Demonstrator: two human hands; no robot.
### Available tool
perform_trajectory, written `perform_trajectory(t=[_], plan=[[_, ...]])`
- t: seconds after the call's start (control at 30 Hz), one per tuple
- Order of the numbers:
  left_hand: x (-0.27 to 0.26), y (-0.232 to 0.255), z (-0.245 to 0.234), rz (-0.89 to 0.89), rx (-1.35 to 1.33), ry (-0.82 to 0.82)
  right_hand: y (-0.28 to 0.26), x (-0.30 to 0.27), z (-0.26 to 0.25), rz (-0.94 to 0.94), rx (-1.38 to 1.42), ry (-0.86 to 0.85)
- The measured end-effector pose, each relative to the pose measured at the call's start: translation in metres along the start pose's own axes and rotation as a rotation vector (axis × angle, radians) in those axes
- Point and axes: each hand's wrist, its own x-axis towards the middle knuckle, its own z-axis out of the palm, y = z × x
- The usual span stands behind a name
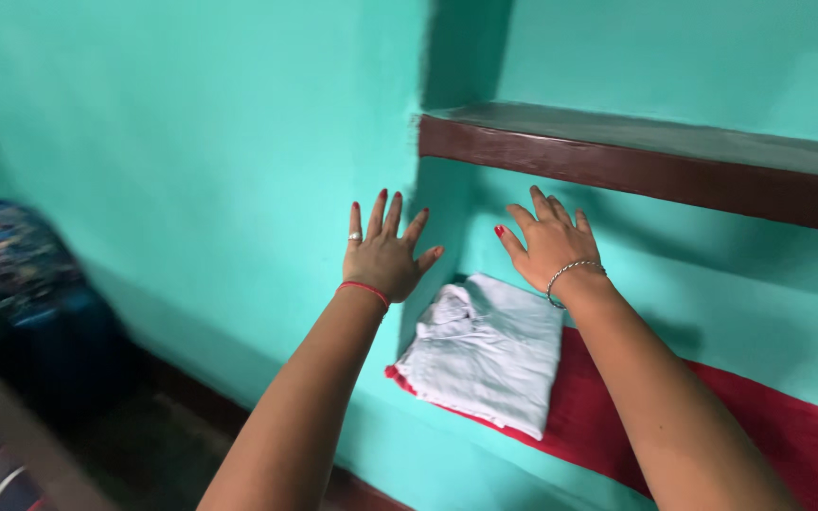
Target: The person folds various garments on a bed and places them one by one onto a wall shelf. Items handled include shirts, pants, and a towel, which are stacked neatly on the shelf.
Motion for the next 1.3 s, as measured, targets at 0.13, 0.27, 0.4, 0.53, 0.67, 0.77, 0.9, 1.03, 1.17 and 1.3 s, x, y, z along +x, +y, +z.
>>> perform_trajectory(t=[0.13, 0.27, 0.4, 0.53, 0.67, 0.77, 0.9, 1.03, 1.17, 1.3], plan=[[-0.042, -0.037, -0.015, -0.175, 0.07, -0.058, -0.047, -0.001, 0.001, -0.091, 0.042, -0.037], [-0.091, -0.076, -0.034, -0.351, 0.183, -0.061, -0.104, -0.01, -0.003, -0.187, 0.125, -0.061], [-0.136, -0.119, -0.054, -0.49, 0.253, -0.013, -0.159, -0.022, -0.008, -0.315, 0.134, -0.043], [-0.182, -0.162, -0.078, -0.605, 0.299, -0.017, -0.21, -0.032, -0.022, -0.38, 0.112, -0.035], [-0.236, -0.207, -0.094, -0.651, 0.326, 0.044, -0.27, -0.046, -0.042, -0.396, 0.207, -0.092], [-0.28, -0.243, -0.108, -0.7, 0.35, 0.065, -0.325, -0.066, -0.054, -0.446, 0.239, -0.127], [-0.336, -0.285, -0.133, -0.781, 0.336, 0.038, -0.401, -0.102, -0.074, -0.543, 0.276, -0.15], [-0.399, -0.317, -0.158, -0.819, 0.367, 0.056, -0.469, -0.133, -0.1, -0.599, 0.322, -0.14], [-0.468, -0.351, -0.18, -0.885, 0.475, 0.034, -0.529, -0.156, -0.122, -0.668, 0.355, -0.117], [-0.539, -0.378, -0.2, -1.024, 0.513, -0.015, -0.585, -0.185, -0.134, -0.751, 0.401, -0.103]])
